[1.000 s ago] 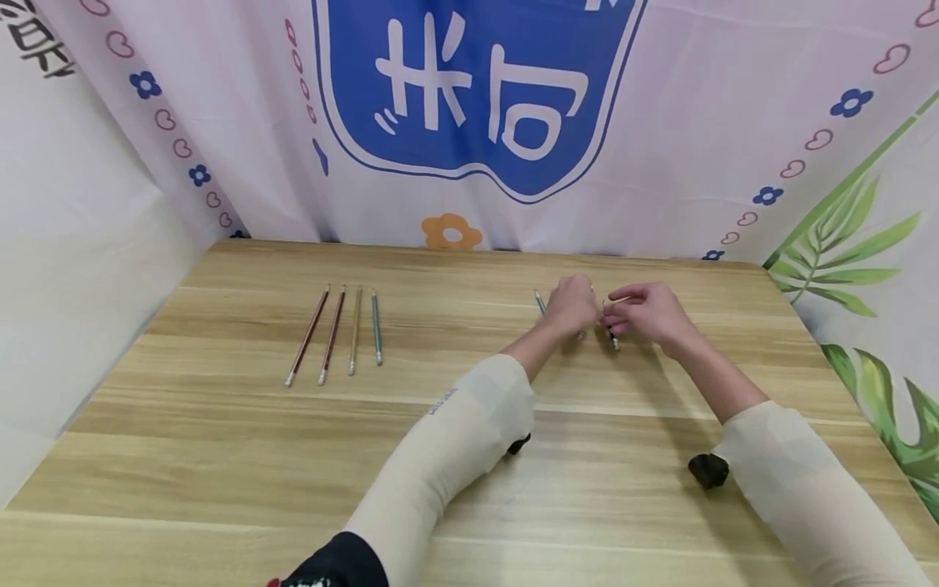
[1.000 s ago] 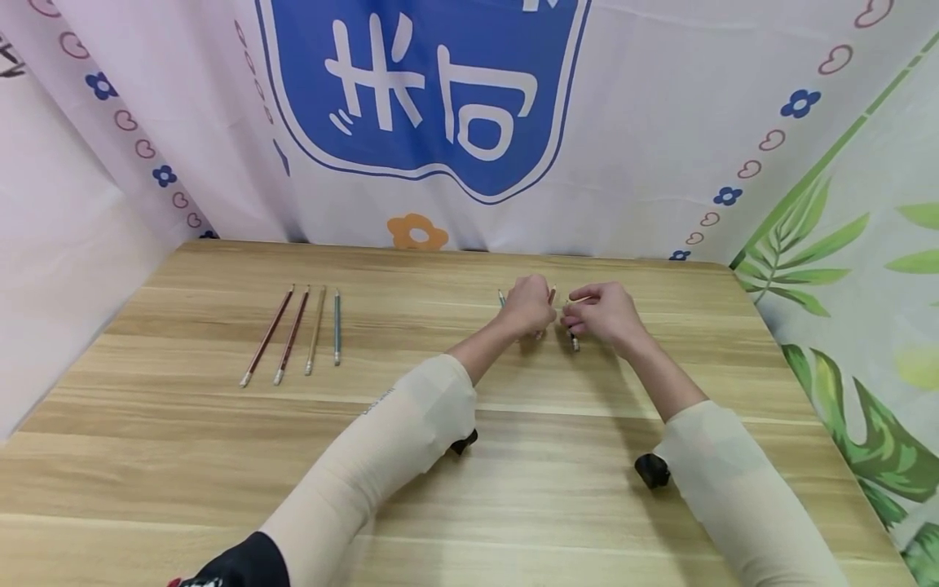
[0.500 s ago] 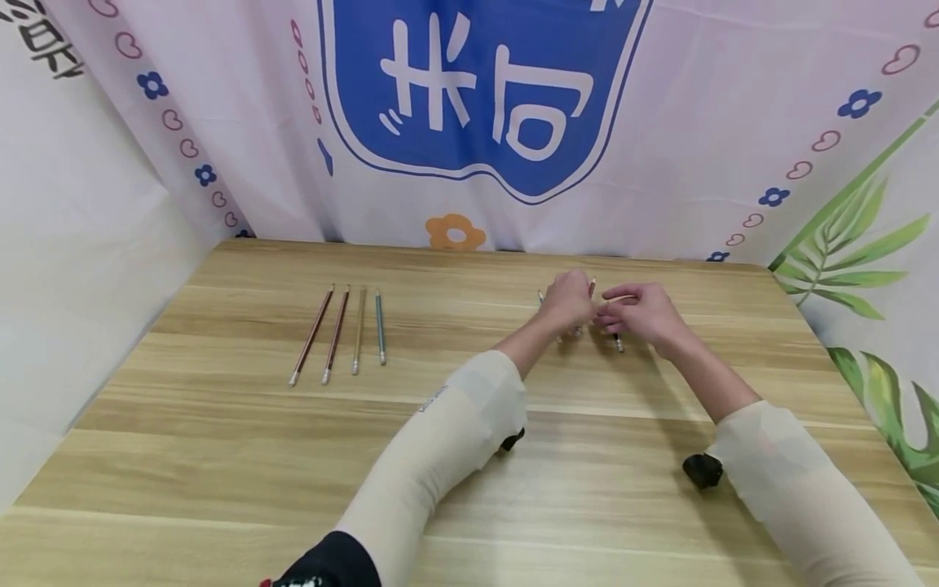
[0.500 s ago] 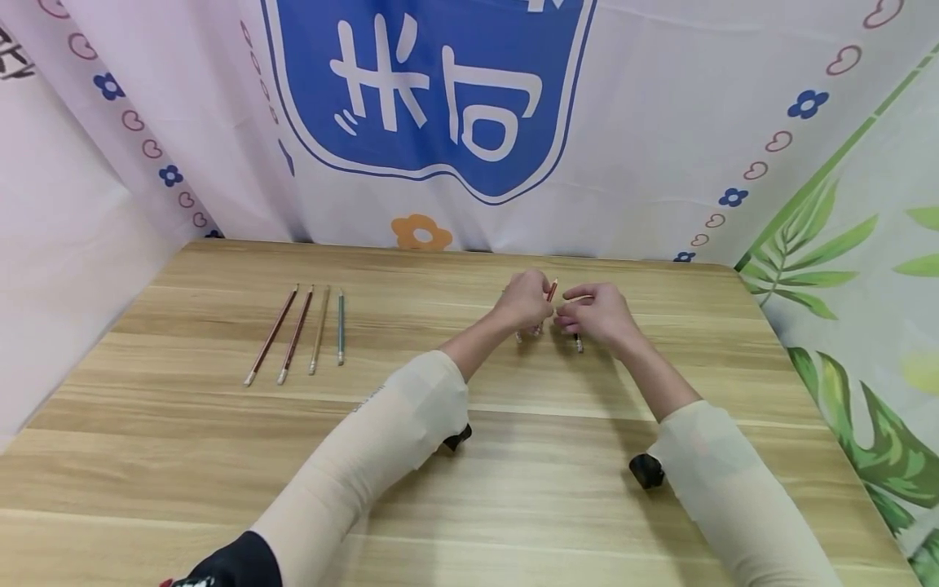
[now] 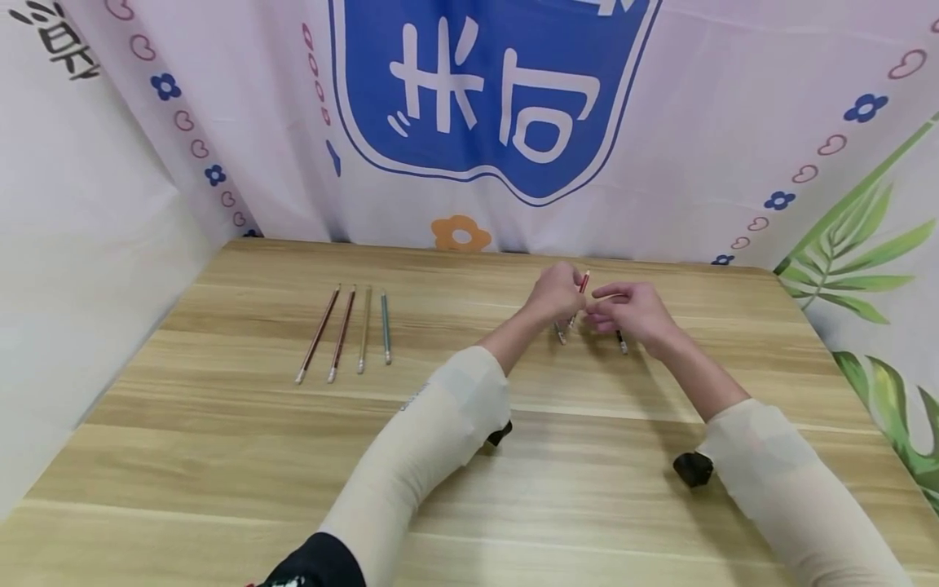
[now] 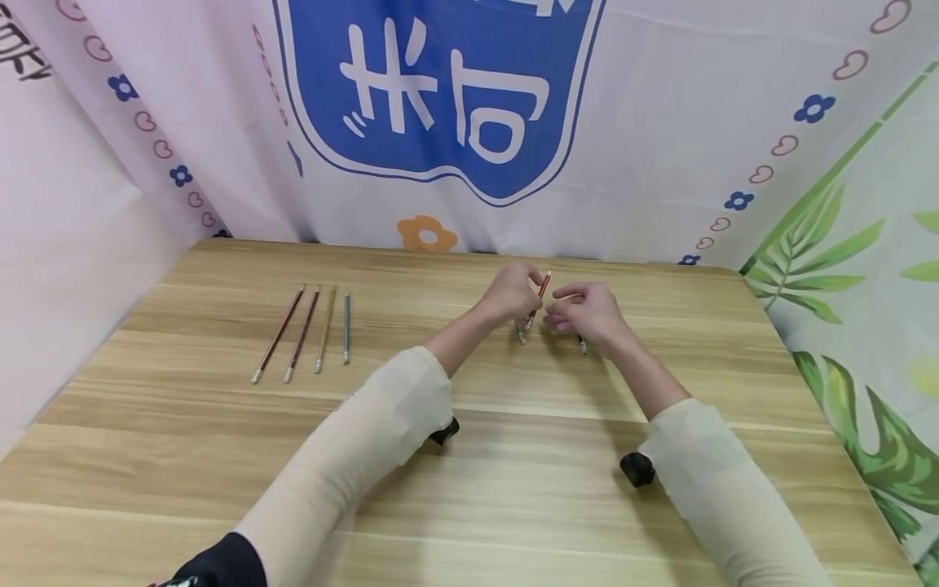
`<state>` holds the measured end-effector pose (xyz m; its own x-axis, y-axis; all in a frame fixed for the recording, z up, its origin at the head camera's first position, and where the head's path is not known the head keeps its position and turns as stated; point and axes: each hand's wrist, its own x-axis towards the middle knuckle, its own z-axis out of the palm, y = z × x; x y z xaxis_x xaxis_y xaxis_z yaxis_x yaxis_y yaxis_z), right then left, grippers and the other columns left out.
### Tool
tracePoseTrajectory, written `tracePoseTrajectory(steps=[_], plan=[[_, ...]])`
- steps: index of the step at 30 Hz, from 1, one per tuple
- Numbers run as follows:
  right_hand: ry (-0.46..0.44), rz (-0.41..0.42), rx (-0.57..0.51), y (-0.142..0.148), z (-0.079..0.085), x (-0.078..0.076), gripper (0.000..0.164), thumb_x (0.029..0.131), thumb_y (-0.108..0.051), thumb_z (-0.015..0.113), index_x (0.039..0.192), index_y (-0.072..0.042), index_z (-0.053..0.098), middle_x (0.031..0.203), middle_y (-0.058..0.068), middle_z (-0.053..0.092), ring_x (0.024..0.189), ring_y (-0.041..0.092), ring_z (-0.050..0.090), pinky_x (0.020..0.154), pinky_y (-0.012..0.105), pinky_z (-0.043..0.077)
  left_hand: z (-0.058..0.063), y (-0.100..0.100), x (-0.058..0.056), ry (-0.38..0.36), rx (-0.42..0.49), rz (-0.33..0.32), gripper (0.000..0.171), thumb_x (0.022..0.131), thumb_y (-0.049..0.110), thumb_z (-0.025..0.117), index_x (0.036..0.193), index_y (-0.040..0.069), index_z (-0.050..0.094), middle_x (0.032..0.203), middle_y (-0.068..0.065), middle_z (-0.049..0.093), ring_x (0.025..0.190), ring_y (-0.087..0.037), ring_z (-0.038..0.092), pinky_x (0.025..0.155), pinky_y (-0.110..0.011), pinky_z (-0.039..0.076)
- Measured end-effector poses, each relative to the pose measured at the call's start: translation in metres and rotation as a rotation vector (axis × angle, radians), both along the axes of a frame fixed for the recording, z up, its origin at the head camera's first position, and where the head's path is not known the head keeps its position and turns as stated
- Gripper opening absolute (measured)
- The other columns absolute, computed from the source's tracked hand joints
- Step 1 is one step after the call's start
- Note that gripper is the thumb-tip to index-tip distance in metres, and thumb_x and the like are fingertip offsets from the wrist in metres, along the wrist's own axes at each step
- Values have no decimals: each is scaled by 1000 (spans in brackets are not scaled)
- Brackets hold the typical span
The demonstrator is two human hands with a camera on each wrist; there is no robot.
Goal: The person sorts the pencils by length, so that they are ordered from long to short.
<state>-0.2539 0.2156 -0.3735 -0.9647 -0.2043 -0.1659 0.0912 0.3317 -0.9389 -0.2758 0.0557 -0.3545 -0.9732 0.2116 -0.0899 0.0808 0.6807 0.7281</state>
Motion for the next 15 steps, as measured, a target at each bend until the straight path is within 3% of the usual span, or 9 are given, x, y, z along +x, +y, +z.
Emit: tracePoseTrajectory(steps=[3,8,15], plan=[[2,1,-7,-4,0,-1,42,103,1,55,140,19,46,128,38,62,90,14,75,86,31,64,1,-5,-1,-32,22,2,31,91,-2,69,122,0,69,109,-11,71,75,-18,66,58,-20,56],[13,8,-4,-11,1,-2,40,103,2,53,139,18,48,124,36,65,90,13,75,84,30,64,2,-14,-3,-83,70,1,34,92,-6,66,126,0,67,104,-14,69,55,-14,59,48,-21,55],[29,28,-14,-19,2,-4,41,102,2,54,139,18,49,120,32,69,85,11,75,85,33,65,3,-26,-1,-121,117,0,39,93,-9,65,131,-2,64,83,-14,68,58,-22,63,68,-38,66]])
